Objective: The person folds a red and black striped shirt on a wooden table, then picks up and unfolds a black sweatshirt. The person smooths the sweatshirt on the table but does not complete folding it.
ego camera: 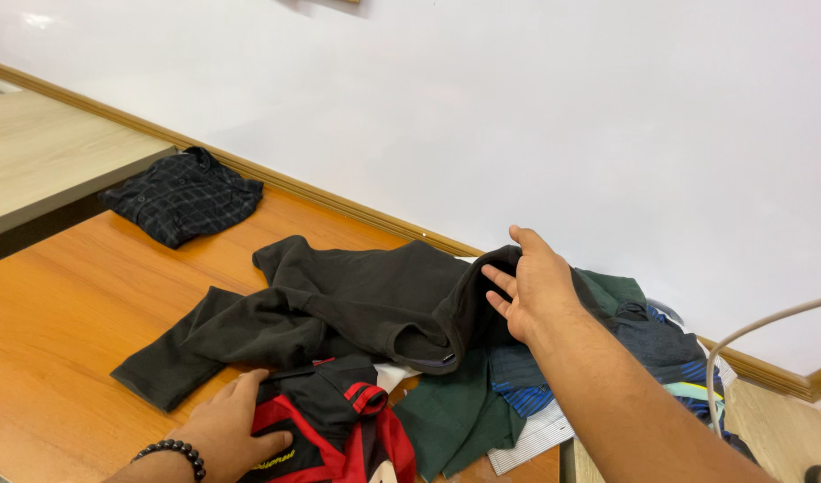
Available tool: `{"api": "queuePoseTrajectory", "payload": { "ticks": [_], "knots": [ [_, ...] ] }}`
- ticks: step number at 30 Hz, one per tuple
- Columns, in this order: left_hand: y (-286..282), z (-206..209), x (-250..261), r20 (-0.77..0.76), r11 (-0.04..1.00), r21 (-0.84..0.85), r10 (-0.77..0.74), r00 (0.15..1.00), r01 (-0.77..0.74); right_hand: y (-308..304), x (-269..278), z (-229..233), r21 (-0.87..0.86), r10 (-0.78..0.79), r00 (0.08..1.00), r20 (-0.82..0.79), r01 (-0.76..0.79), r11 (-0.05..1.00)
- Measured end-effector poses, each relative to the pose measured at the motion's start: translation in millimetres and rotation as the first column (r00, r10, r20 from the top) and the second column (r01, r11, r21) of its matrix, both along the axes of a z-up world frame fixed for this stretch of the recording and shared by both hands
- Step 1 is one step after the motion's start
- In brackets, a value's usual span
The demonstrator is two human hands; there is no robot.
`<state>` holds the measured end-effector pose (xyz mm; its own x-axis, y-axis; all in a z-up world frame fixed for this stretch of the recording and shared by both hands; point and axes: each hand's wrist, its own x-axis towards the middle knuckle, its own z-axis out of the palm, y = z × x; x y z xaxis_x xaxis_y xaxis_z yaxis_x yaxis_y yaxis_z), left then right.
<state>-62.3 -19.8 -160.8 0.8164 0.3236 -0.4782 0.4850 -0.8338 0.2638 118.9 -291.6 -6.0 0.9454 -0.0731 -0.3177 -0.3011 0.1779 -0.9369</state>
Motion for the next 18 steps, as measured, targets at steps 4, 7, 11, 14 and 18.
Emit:
{"api": "queuePoseTrajectory", "payload": {
  "ticks": [4, 7, 11, 14, 18],
  "knots": [
    [8.1, -30.2, 0.2, 0.085, 0.964, -0.031, 0.266, 0.96, -0.265, 8.3, -5.2, -10.4, -0.024, 0.029, 0.999, -0.02, -0.03, 0.999],
    [20.5, -47.8, 4.1, 0.087, 0.913, -0.161, 0.391, 0.916, -0.374, 15.1, -6.0, -16.8, -0.04, 0.046, 0.998, -0.031, -0.047, 0.998],
    [35.0, -63.6, 4.7, 0.083, 0.85, -0.272, 0.488, 0.869, -0.452, 20.9, -8.8, -26.1, -0.063, 0.064, 0.996, -0.068, -0.068, 0.996],
    [39.3, -71.5, 7.6, 0.082, 0.804, -0.282, 0.564, 0.822, -0.523, 24.6, -12.4, -36.6, -0.108, 0.102, 0.99, -0.094, -0.112, 0.988],
    [40.3, -80.2, 12.2, -0.069, 0.686, -0.356, 0.657, 0.75, -0.634, 34.6, -18.5, -55.5, -0.16, 0.139, 0.969, -0.204, -0.173, 0.972]
  ]
}}
